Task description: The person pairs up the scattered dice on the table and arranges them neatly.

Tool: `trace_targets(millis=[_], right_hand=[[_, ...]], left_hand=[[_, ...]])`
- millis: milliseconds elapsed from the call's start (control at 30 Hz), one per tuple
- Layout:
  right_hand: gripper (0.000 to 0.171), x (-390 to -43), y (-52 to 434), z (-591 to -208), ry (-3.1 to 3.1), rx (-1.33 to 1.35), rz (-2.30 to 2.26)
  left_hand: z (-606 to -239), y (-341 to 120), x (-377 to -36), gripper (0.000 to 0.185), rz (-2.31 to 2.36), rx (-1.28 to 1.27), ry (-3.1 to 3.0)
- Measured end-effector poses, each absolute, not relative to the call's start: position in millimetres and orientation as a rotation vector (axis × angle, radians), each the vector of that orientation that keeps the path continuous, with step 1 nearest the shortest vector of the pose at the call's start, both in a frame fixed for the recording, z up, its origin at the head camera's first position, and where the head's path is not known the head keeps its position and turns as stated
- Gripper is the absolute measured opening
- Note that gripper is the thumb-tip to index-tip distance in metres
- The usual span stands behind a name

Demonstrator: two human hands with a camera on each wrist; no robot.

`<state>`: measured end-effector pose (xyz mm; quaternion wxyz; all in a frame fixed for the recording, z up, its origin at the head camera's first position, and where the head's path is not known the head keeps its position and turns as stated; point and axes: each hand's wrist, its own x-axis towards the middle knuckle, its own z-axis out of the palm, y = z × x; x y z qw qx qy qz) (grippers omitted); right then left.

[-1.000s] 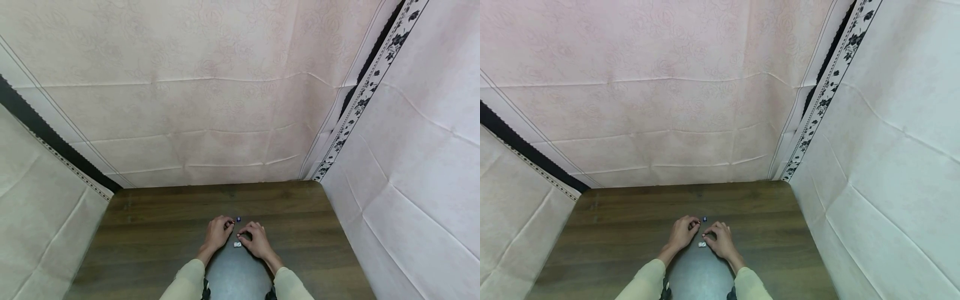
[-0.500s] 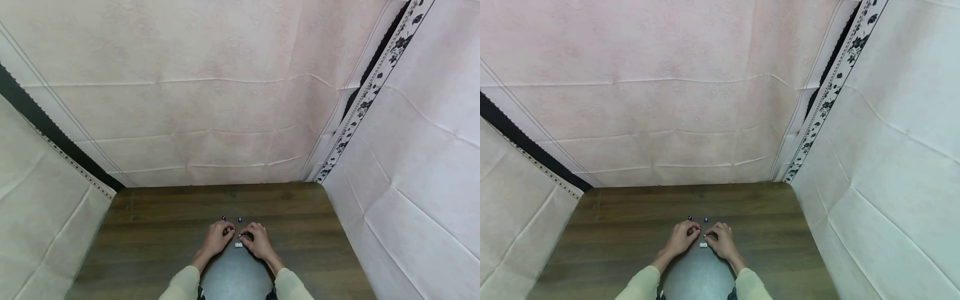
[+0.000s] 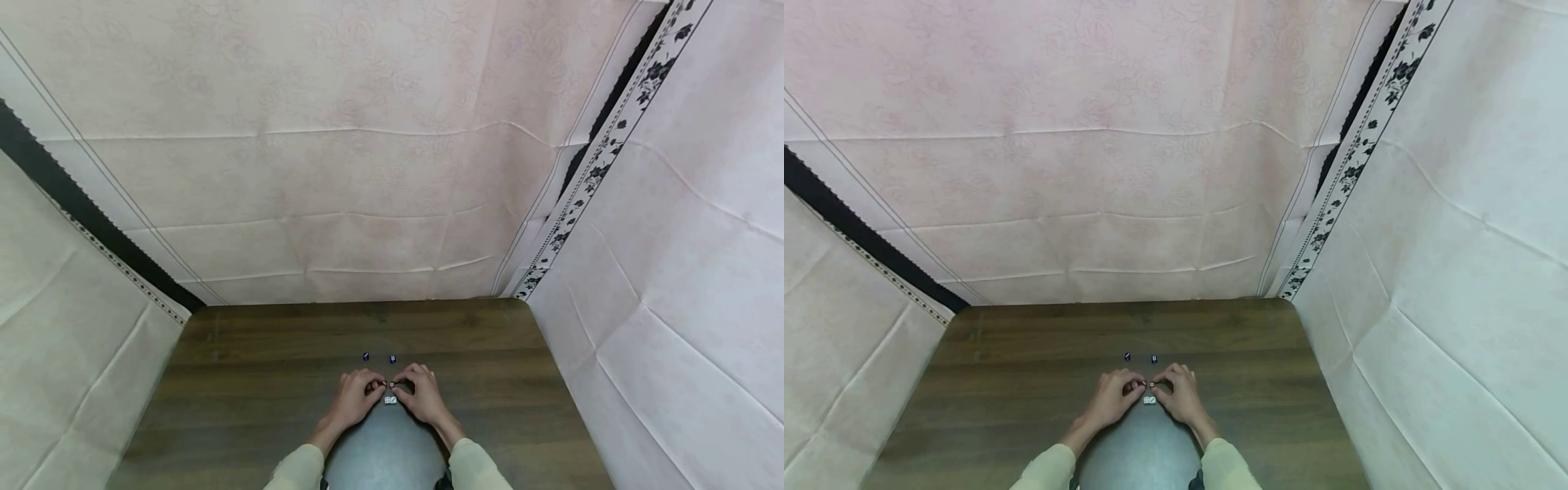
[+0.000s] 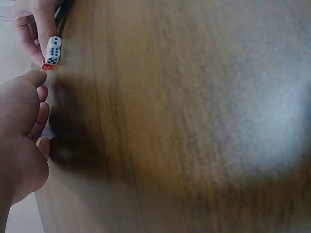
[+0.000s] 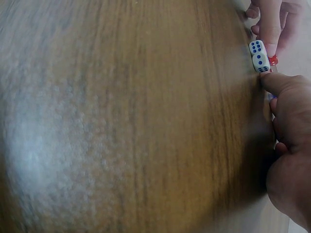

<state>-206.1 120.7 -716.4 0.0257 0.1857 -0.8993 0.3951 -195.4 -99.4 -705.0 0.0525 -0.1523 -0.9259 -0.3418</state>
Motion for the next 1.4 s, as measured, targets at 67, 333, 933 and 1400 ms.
trace_targets(millis=[67,333,933,1400], right_hand=[[0.011,-205.9,120.5,-716.3,-2.784,0.576,1.221],[0.012,-206.4,120.2,-716.7,-2.795,0.582,1.237],[0.013,-207.6,122.4,-717.0,-2.736,0.624,1.214],[0.012,-208.8,123.0,-717.6,-2.746,0.599,1.282]], left_hand=[[-705.0,-98.7,-194.3,0.008,-1.042,-0.466,-2.817],[-706.9,-96.7,-193.8,0.007,-1.039,-0.464,-2.797],[-712.8,-93.2,-193.3,0.007,-1.044,-0.467,-2.737],[-716.6,-92.4,-193.4,0.007,-1.026,-0.459,-2.740]])
